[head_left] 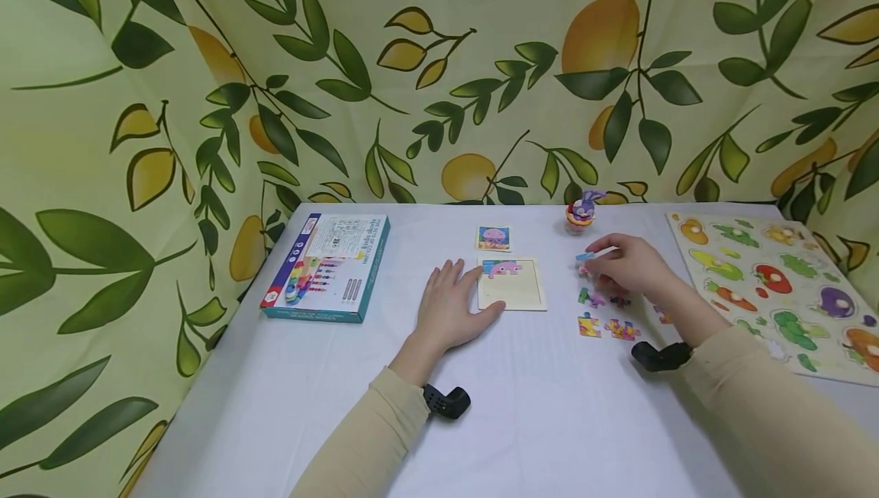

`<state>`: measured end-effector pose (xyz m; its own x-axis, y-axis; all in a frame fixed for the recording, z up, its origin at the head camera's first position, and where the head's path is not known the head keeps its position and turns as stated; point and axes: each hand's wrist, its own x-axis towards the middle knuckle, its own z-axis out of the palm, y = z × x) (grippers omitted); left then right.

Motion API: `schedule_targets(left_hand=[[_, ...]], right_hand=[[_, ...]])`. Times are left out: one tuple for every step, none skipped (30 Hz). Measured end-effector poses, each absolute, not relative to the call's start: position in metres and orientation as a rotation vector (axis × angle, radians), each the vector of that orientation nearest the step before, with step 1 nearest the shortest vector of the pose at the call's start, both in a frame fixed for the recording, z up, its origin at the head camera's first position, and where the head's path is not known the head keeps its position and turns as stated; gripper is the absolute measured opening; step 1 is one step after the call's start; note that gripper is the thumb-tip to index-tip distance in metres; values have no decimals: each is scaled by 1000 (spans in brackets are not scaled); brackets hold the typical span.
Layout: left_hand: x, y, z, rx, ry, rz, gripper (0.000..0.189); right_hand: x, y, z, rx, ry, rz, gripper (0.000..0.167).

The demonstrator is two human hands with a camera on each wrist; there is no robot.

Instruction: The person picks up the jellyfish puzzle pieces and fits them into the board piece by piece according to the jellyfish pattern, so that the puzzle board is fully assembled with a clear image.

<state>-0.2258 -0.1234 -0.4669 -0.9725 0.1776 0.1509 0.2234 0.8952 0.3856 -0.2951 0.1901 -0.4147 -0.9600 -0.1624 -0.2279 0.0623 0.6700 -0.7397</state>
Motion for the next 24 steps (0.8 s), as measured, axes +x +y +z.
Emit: schedule_targets(left_hand=[[-226, -123, -467, -316, -2945, -624, 77], [-226, -124, -467, -317, -2942, -627, 77], [-225, -124, -467, -318, -2940, -629, 77], [-225, -124, -468, -319, -2937, -632, 77], [-225, -124, -468, -318, -2936, -635, 77], [-225, -124, -468, -319, -2934, -639, 77], [-225, -124, -468, -318, -2935, -642, 77], [-225, -124, -469, -316, -2937, -641, 77], [-225, -124, -469, -314, -2939, -640, 77], [-225, -124, -469, -312, -2940, -639, 77], [-225, -124, -469, -309, -2942, -638, 77], [-225, -124, -469, -307, -2945, -635, 78], [-226, -124, -469, -303, -2948, -630, 78], [-226, -125, -469, -302, -2948, -628, 79], [-226, -125, -469, -302, -2950, -630, 79], [-226, -125, -469, -301, -2951, -629, 79], [-226, -125, -468, -298, -2954, -622, 80], [-226, -125, -468, -298, -2955, -618, 80], [-226, -125, -468, -298, -2956, -617, 80], [-226, -124, -467, -298, -2960, -617, 80], [-226, -124, -467, -297, -2962, -617, 81], [-226, -124, -466, -296, -2963, -613, 81], [-226, -123, -466, -293, -2967, -614, 81], [-226, -123, -465, -293, -2968, -617, 81]], right_hand=[[-295, 188, -415, -87, 2613, -1170, 45], [-294, 187, -415, -89, 2609, -1174, 45], [-293, 185, -415, -89, 2603, -1176, 44], [-293, 183, -415, -88, 2595, -1182, 44], [-293, 180, -415, -88, 2586, -1187, 45], [-292, 178, -415, -88, 2578, -1192, 45], [-293, 175, -416, -89, 2571, -1194, 46], [-293, 172, -416, -94, 2571, -1192, 47], [-293, 169, -416, -103, 2570, -1190, 47], [-293, 166, -416, -114, 2572, -1187, 47], [-293, 162, -416, -128, 2574, -1183, 47], [-293, 158, -416, -139, 2578, -1179, 47], [-294, 155, -416, -149, 2580, -1174, 46], [-294, 151, -415, -159, 2580, -1172, 45], [-294, 148, -415, -163, 2575, -1173, 44], [-294, 144, -415, -171, 2574, -1172, 43], [-295, 140, -416, -177, 2576, -1170, 42], [-296, 137, -417, -180, 2574, -1173, 41], [-296, 134, -417, -177, 2570, -1182, 39], [-297, 131, -418, -183, 2565, -1189, 40], [-297, 128, -419, -183, 2562, -1194, 39], [-298, 125, -419, -189, 2559, -1199, 40], [-298, 123, -420, -189, 2554, -1204, 40], [-299, 121, -420, -188, 2548, -1210, 40]])
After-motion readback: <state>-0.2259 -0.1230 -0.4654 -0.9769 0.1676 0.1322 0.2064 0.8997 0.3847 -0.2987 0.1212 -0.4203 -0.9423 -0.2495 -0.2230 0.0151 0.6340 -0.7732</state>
